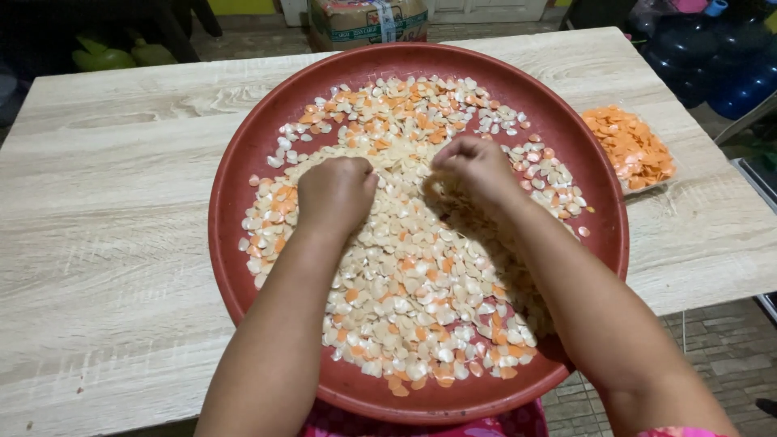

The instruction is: Manually sorting orange food flakes from a mixture in a large tray and placing them into a separate container.

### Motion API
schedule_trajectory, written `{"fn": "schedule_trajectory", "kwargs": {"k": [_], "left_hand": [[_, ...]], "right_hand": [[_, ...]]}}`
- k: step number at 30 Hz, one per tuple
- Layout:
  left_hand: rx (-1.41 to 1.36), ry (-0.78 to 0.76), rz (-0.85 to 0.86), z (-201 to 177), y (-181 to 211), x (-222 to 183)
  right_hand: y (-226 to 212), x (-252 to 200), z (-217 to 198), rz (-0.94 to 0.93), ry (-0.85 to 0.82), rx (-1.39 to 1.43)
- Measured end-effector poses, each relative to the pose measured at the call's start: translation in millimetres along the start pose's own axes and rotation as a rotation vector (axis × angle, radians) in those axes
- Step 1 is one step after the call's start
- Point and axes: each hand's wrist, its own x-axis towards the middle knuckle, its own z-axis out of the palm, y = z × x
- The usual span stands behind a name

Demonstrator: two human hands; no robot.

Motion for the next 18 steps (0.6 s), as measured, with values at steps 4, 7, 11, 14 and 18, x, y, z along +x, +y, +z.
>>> {"fn": "schedule_trajectory", "kwargs": {"k": [4, 7, 11, 14, 18], "left_hand": [[0.052, -0.01, 0.0, 16.0, -8.8, 3.7], [0.079, 0.011, 0.016, 18.7, -8.8, 4.3], [0.078, 0.057, 0.027, 12.1, -1.3, 0.3], [0.061, 0.089, 0.018, 10.4, -3.7, 0.6], [-0.038, 0.099, -0.061, 2.4, -4.3, -0.9]], "right_hand": [[59.8, 53.9, -23.8, 0.265, -0.002, 0.322], [72.6, 57.4, -23.1, 0.248, -0.032, 0.413], [33.1, 21.3, -9.7, 0.014, -0.101, -0.057], [25.1, 11.0, -1.5, -0.092, -0.14, -0.614], [51.1, 25.4, 2.1, -0.158, -0.175, -0.809]]}}
